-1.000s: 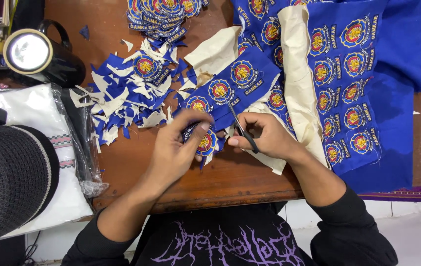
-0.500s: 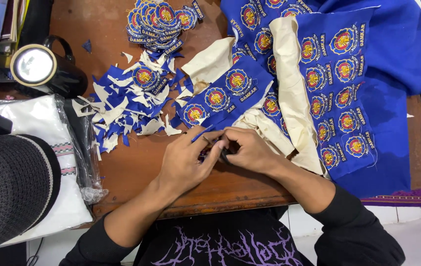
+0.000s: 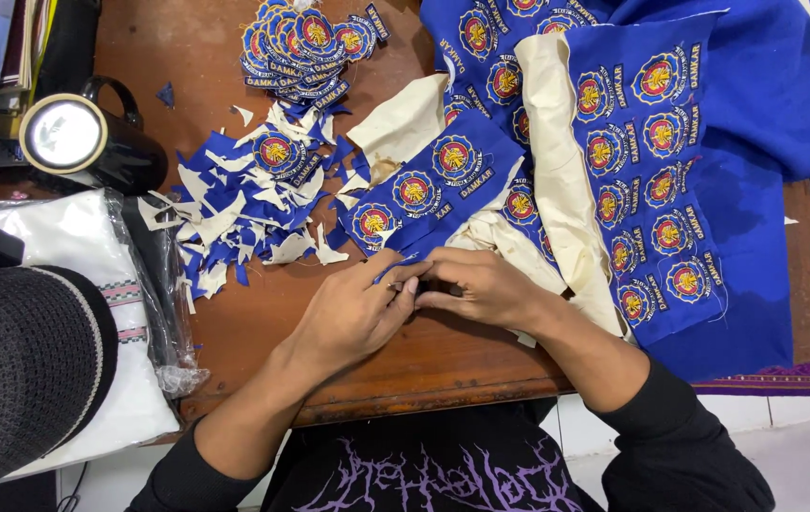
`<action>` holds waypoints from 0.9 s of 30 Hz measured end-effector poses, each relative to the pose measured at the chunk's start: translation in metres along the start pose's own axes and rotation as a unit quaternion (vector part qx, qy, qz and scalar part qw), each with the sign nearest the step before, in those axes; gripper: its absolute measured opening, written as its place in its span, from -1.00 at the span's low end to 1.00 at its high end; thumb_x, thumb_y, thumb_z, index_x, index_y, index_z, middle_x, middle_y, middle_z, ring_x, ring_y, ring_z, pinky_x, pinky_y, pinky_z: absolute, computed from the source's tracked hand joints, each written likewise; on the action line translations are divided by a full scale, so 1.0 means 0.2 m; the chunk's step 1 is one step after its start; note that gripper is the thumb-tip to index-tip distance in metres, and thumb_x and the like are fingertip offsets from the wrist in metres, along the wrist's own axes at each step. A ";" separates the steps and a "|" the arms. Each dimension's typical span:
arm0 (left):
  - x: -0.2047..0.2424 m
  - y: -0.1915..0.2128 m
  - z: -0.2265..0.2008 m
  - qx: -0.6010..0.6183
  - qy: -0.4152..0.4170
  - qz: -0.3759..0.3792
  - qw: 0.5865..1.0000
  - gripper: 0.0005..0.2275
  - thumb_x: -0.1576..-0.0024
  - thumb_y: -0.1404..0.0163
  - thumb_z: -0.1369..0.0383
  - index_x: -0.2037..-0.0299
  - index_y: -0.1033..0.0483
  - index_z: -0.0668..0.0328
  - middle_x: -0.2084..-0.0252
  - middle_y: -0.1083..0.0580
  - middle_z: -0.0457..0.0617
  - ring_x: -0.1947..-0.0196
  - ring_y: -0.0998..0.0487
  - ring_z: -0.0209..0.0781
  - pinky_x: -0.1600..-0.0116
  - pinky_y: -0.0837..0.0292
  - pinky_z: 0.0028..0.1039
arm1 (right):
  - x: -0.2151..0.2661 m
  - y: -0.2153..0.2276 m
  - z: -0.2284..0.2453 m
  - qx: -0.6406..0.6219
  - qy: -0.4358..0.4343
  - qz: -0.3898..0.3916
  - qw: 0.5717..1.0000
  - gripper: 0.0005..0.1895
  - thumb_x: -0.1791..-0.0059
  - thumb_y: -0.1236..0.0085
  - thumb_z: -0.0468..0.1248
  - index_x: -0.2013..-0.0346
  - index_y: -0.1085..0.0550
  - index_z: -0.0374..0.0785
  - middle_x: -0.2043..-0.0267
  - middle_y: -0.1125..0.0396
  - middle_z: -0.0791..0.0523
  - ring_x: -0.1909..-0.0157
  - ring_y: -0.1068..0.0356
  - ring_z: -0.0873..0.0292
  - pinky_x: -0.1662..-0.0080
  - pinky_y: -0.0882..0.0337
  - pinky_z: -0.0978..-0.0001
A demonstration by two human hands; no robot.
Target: Cutting out embroidered patches from a blue fabric sheet using scissors
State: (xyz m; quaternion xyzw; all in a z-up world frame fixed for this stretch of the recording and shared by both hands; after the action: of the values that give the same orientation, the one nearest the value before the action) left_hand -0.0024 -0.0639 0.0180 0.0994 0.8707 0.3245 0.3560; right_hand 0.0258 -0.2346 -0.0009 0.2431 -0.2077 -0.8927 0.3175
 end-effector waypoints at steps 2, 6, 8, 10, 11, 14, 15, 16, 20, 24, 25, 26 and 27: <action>-0.01 0.00 0.00 0.025 0.017 0.005 1.000 -0.89 -0.29 0.09 0.41 0.16 -0.51 0.20 0.36 -0.45 -0.01 0.54 -0.54 0.08 0.50 -0.47 -0.28 | 0.03 -0.01 -0.04 -0.001 0.002 -0.010 1.000 -0.89 0.04 -0.31 -0.36 0.32 -0.53 -0.32 0.27 -0.45 0.05 0.27 -0.52 0.03 0.20 -0.49 0.34; -0.04 0.04 -0.01 0.127 0.077 -0.011 0.989 -0.85 -0.24 -0.02 0.41 0.07 -0.60 0.24 0.34 -0.52 0.04 0.47 -0.61 0.02 0.43 -0.53 -0.33 | 0.00 0.00 0.00 -0.004 0.021 -0.053 0.998 -0.90 0.04 -0.29 -0.38 0.28 -0.57 -0.38 0.22 -0.50 -0.04 0.21 -0.54 -0.09 0.16 -0.51 0.20; -0.05 0.08 0.00 0.176 0.109 -0.025 0.978 -0.79 -0.16 -0.11 0.40 0.01 -0.59 0.22 0.27 -0.54 0.06 0.36 -0.63 0.04 0.32 -0.55 -0.31 | 0.02 0.04 -0.03 -0.006 0.012 -0.078 0.997 -0.86 0.04 -0.28 -0.38 0.20 -0.59 -0.35 0.19 -0.52 -0.03 0.20 -0.55 -0.06 0.16 -0.51 0.20; -0.04 0.10 0.03 0.225 0.141 -0.040 0.963 -0.69 -0.08 -0.19 0.39 -0.05 -0.59 0.20 0.20 -0.55 0.09 0.25 -0.65 0.06 0.21 -0.57 -0.29 | 0.01 0.08 -0.02 -0.007 0.003 -0.102 0.995 -0.81 0.03 -0.27 -0.38 0.12 -0.62 -0.32 0.15 -0.54 -0.03 0.20 -0.55 -0.04 0.16 -0.51 0.21; -0.03 0.10 0.05 0.218 0.158 -0.051 0.962 -0.71 -0.10 -0.13 0.46 -0.05 -0.57 0.25 0.20 -0.53 0.14 0.24 -0.63 0.13 0.17 -0.56 -0.25 | 0.00 0.11 0.00 -0.038 -0.015 -0.125 0.991 -0.79 0.04 -0.27 -0.39 0.11 -0.62 -0.35 0.19 -0.55 -0.04 0.22 -0.55 0.01 0.17 -0.51 0.24; -0.02 0.08 0.07 0.309 0.228 -0.098 0.918 -0.64 -0.17 -0.01 0.58 -0.18 -0.32 0.34 0.17 -0.48 0.22 0.27 -0.63 0.05 0.20 -0.62 -0.32 | 0.01 0.10 -0.02 -0.085 -0.099 -0.162 0.978 -0.75 0.10 -0.35 -0.38 0.13 -0.59 -0.35 0.27 -0.57 -0.02 0.25 -0.53 0.17 0.16 -0.49 0.32; -0.01 0.05 0.08 0.403 0.275 -0.131 0.863 -0.52 -0.21 0.04 0.62 -0.31 -0.08 0.39 0.14 -0.44 0.25 0.31 -0.65 -0.09 0.25 -0.69 -0.43 | 0.03 0.09 -0.05 -0.100 -0.166 -0.177 0.965 -0.71 0.14 -0.42 -0.36 0.16 -0.58 -0.33 0.32 -0.58 0.03 0.25 -0.50 0.28 0.15 -0.48 0.38; 0.00 0.04 0.08 0.403 0.275 -0.133 0.863 -0.52 -0.21 0.04 0.62 -0.31 -0.08 0.39 0.14 -0.44 0.25 0.31 -0.65 -0.09 0.25 -0.69 -0.43 | 0.02 0.09 -0.03 -0.100 -0.165 -0.175 0.965 -0.71 0.14 -0.42 -0.36 0.16 -0.58 -0.33 0.32 -0.58 0.03 0.25 -0.50 0.28 0.15 -0.48 0.38; 0.06 -0.01 0.16 0.446 0.342 -0.164 0.810 -0.51 -0.16 -0.07 0.61 -0.25 -0.11 0.41 0.21 -0.47 0.21 0.40 -0.64 -0.16 0.33 -0.65 -0.57 | 0.04 0.08 -0.10 -0.183 -0.223 -0.179 0.940 -0.66 0.15 -0.40 -0.43 0.13 -0.49 -0.30 0.27 -0.57 0.05 0.24 -0.42 0.33 0.10 -0.44 0.45; 0.09 -0.05 0.22 0.447 0.386 -0.162 0.791 -0.73 -0.15 -0.10 0.57 -0.03 -0.43 0.50 0.28 -0.52 0.17 0.43 -0.67 -0.13 0.35 -0.69 -0.53 | 0.02 0.10 -0.09 -0.199 -0.210 -0.156 0.944 -0.42 0.13 -0.36 -0.44 -0.18 -0.42 -0.27 0.19 -0.54 -0.03 0.13 -0.46 0.21 0.06 -0.45 0.38; 0.09 -0.04 0.22 0.447 0.384 -0.163 0.791 -0.73 -0.15 -0.10 0.57 -0.03 -0.43 0.50 0.28 -0.52 0.17 0.43 -0.67 -0.13 0.35 -0.69 -0.53 | 0.02 0.10 -0.11 -0.198 -0.209 -0.155 0.945 -0.42 0.13 -0.36 -0.44 -0.18 -0.42 -0.27 0.19 -0.54 -0.03 0.13 -0.46 0.21 0.06 -0.45 0.38; 0.08 -0.03 0.21 0.447 0.381 -0.167 0.792 -0.74 -0.15 -0.10 0.57 -0.02 -0.43 0.51 0.30 -0.51 0.19 0.45 -0.67 -0.11 0.37 -0.69 -0.52 | 0.02 0.11 -0.11 -0.146 -0.180 -0.148 0.962 -0.50 0.13 -0.40 -0.35 -0.09 -0.50 -0.26 0.19 -0.56 0.00 0.03 -0.44 0.16 -0.06 -0.31 0.34; 0.07 -0.03 0.21 0.447 0.378 -0.170 0.792 -0.75 -0.15 -0.10 0.57 -0.01 -0.42 0.53 0.33 -0.50 0.20 0.48 -0.67 -0.09 0.40 -0.70 -0.52 | 0.01 0.11 -0.11 -0.092 -0.150 -0.140 0.974 -0.58 0.14 -0.44 -0.26 0.00 -0.58 -0.24 0.20 -0.58 0.04 -0.07 -0.42 0.11 -0.19 -0.16 0.30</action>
State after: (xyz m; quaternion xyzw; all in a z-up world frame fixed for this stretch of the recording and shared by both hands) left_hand 0.0161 -0.0418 -0.0157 -0.0333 0.9866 -0.1553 -0.0366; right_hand 0.0467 -0.2570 -0.0070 0.1026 -0.1334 -0.9700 0.1755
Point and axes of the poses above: each hand's wrist, its own x-axis away from the middle knuckle, its own y-axis out of the back of the hand, z = x × y, the point moved 4 cm from there along -x, towards the middle knuckle
